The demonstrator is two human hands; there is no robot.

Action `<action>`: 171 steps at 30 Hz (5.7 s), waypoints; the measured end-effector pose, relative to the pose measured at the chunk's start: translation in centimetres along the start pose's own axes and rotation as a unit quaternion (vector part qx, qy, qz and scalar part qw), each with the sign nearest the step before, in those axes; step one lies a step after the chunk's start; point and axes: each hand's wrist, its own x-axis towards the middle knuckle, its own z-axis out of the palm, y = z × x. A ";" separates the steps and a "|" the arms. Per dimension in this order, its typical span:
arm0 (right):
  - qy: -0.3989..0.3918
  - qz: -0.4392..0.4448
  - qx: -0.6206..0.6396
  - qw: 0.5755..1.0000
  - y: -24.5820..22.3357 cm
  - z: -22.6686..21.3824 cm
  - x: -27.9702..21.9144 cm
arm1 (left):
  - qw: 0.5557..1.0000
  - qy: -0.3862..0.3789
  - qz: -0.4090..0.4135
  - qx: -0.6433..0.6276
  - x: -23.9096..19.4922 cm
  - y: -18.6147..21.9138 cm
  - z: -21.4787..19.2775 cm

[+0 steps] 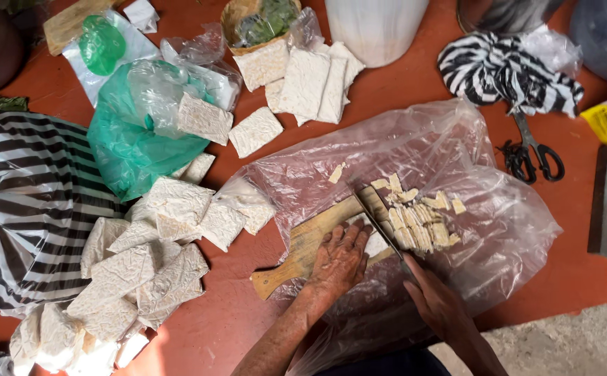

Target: The person places a plastic sheet on a table, then uses a knife to cut rectangular white food blocks into smaller pieces on a wooden cutting board. The cut pieces accumulate on the plastic sheet.

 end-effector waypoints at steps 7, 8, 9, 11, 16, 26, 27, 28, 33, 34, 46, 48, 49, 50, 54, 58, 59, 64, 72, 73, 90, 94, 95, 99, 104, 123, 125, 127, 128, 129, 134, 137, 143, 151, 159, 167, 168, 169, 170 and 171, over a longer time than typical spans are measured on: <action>-0.029 0.061 -0.137 0.988 3.3 -2.6 -8.1 | 1.000 -0.013 0.004 0.015 0.0 -0.1 0.3; -0.054 0.108 -0.166 0.979 3.5 -2.9 -8.8 | 1.000 -0.014 0.005 0.015 0.1 -0.1 0.3; -0.078 0.154 -0.194 0.966 3.5 -3.1 -9.1 | 1.000 -0.015 0.005 0.015 0.2 -0.1 0.3; -0.091 0.033 -0.275 0.957 3.2 -2.5 -7.9 | 1.000 -0.013 0.006 0.015 0.2 -0.2 0.2; -0.092 0.089 -0.085 0.988 1.1 0.5 0.0 | 1.000 -0.003 0.006 0.022 0.1 0.0 0.5; 0.018 -0.020 -0.075 0.997 1.6 -2.4 -6.2 | 1.000 0.001 0.010 0.017 -0.1 -0.3 0.2; 0.006 -0.006 -0.087 0.996 1.5 -2.6 -6.9 | 1.000 0.005 0.013 0.011 0.0 -0.3 0.2; -0.006 0.009 -0.100 0.995 1.3 -2.6 -6.8 | 1.000 0.010 0.015 0.005 0.1 -0.3 0.2; -0.091 0.075 -0.147 0.982 -0.1 0.3 0.0 | 1.000 0.011 0.005 0.001 0.1 -0.2 0.3; -0.104 0.078 -0.143 0.981 -0.2 0.6 1.2 | 1.000 0.005 0.004 0.000 -0.1 -0.1 0.3; -0.068 0.040 -0.149 0.986 -0.7 -2.6 -4.7 | 1.000 -0.001 0.005 -0.013 0.1 -0.4 0.0; -0.136 0.135 -0.168 0.967 -2.9 -1.9 -1.7 | 1.000 0.017 0.005 -0.019 0.0 -0.4 0.1; -0.169 0.182 -0.178 0.952 -3.8 -1.5 0.1 | 0.999 0.026 0.006 -0.023 0.0 -0.3 0.1; -0.200 0.207 -0.181 0.940 -4.4 -1.2 1.4 | 0.999 0.026 0.007 -0.024 -0.1 -0.2 0.2; -0.077 0.023 -0.038 0.996 -4.0 -1.6 2.0 | 0.999 0.033 0.011 -0.028 0.0 -0.3 -0.3; 0.020 -0.043 -0.027 0.999 -1.2 -2.6 -4.1 | 1.000 0.012 0.015 -0.018 -0.2 -0.5 -0.1; 0.005 -0.016 -0.044 0.999 -0.9 -2.8 -5.2 | 1.000 0.020 0.018 -0.017 -0.2 -0.5 -0.1; -0.104 0.151 -0.151 0.971 -1.4 -2.0 -5.2 | 0.999 0.032 0.023 -0.002 -0.1 -0.5 0.2; -0.041 0.036 -0.096 0.994 -1.4 1.2 1.4 | 0.996 0.078 0.026 -0.045 -0.9 -0.9 -0.4; -0.033 0.023 -0.093 0.995 -1.5 0.9 1.3 | 0.994 0.100 0.032 -0.043 -1.0 -0.9 -0.4; 0.000 -0.001 -0.107 0.994 -0.3 -0.4 -4.5 | 0.993 0.082 0.005 -0.083 -0.9 -1.8 0.6; -0.090 0.109 -0.073 0.987 -0.6 1.0 0.8 | 0.992 0.087 0.004 -0.094 -1.0 -1.6 0.9; -0.073 0.069 -0.047 0.994 -0.6 0.8 1.0 | 0.992 0.088 0.002 -0.091 -0.9 -1.6 0.9; 0.007 -0.035 -0.027 0.999 -0.6 -1.0 -2.9 | 0.993 0.082 -0.005 -0.080 -1.0 -1.8 0.9; -0.018 0.053 -0.091 0.994 -0.5 -1.7 -6.4 | 0.993 0.085 -0.001 -0.081 -0.8 -1.7 0.8; -0.131 0.141 -0.089 0.977 -0.5 1.1 -1.6 | 0.989 0.098 -0.014 -0.107 -0.7 -1.8 0.6; -0.156 0.175 -0.079 0.969 -1.2 1.6 1.5 | 0.989 0.099 -0.014 -0.109 -0.8 -1.6 0.5; -0.166 0.169 -0.106 0.966 -1.8 1.5 2.8 | 0.989 0.100 -0.014 -0.105 -0.7 -1.6 0.4; -0.124 0.109 -0.057 0.985 -2.0 1.2 2.7 | 0.990 0.092 -0.019 -0.102 -0.7 -1.5 0.3; -0.080 0.048 -0.007 0.996 -1.9 0.5 1.6 | 0.991 0.086 -0.023 -0.100 -0.6 -1.5 0.2; -0.019 0.036 -0.059 0.997 -1.0 -1.1 -5.2 | 0.989 0.097 -0.025 -0.105 -0.5 -1.5 0.4; -0.031 0.046 -0.070 0.996 -0.9 -0.2 -4.7 | 0.989 0.102 -0.017 -0.108 -0.4 -1.6 0.7; -0.062 0.071 -0.039 0.995 -0.8 2.6 1.3 | 0.987 0.114 0.001 -0.116 -1.1 -1.6 0.9; -0.068 0.077 -0.024 0.994 -0.8 -0.7 -2.3 | 0.982 0.113 0.007 -0.152 -2.1 -2.4 0.3; -0.034 0.102 -0.097 0.989 1.0 -0.5 -8.6 | 0.976 0.131 0.001 -0.173 -1.9 -2.8 1.4; -0.100 0.107 -0.155 0.977 1.7 -0.1 -6.7 | 0.959 0.160 -0.030 -0.232 -1.9 -2.0 1.5; -0.101 0.109 -0.172 0.974 1.2 0.1 -6.0 | 0.959 0.163 -0.031 -0.230 -1.8 -2.1 1.5; -0.100 0.110 -0.190 0.970 0.7 0.4 -5.0 | 0.959 0.167 -0.031 -0.227 -1.8 -2.1 1.5; -0.084 0.090 -0.186 0.975 0.1 1.1 -3.4 | 0.959 0.167 -0.033 -0.227 -1.9 -2.0 1.6; -0.067 0.071 -0.182 0.979 -0.4 2.0 -1.5 | 0.959 0.166 -0.034 -0.228 -2.0 -1.9 1.7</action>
